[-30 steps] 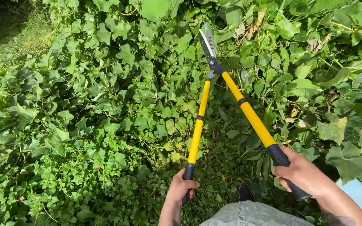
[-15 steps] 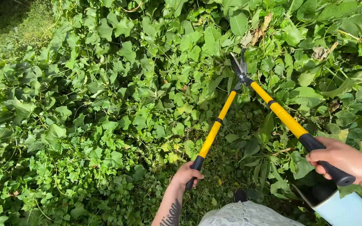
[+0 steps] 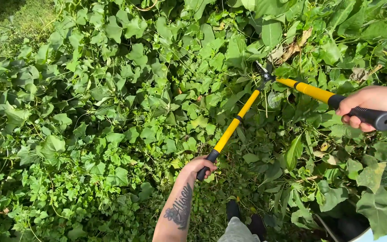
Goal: The person uses long-handled hedge shears to cut back dense overgrown leafy plants in a yard, making repeated snips across the foliage and moving along the patch while cuttings fall to the ground.
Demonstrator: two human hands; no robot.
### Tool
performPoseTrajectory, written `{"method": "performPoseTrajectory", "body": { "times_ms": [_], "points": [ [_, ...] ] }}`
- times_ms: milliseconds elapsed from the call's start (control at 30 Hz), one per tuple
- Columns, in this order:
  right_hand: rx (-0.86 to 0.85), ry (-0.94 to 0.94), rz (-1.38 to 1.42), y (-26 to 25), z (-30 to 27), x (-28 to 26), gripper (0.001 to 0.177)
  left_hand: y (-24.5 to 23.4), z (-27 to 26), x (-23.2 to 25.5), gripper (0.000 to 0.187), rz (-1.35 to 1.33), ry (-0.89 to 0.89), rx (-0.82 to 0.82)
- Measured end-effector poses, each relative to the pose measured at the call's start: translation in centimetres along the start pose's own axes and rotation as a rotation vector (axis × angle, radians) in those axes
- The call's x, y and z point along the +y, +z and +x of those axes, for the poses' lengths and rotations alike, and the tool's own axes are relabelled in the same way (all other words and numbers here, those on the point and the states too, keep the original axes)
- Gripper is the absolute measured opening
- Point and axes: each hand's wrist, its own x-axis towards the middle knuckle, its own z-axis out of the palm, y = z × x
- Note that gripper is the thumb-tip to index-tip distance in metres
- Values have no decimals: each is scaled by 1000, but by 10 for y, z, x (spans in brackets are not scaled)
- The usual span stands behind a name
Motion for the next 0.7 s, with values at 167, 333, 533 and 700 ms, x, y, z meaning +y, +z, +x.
{"method": "performPoseTrajectory", "body": {
  "times_ms": [167, 333, 533, 700],
  "points": [
    [-21, -96, 101, 67, 50, -36, 16, 30, 63, 43, 32, -168, 21, -170],
    [76, -248, 166, 163, 70, 21, 17, 92, 43, 38, 34, -202, 115, -36],
    [18, -147, 83, 172, 32, 88, 30, 10, -4, -15, 62, -152, 44, 96],
    [-28, -25, 157, 136, 19, 162, 30, -65, -33, -38, 48, 169, -23, 191]
  ]
}}
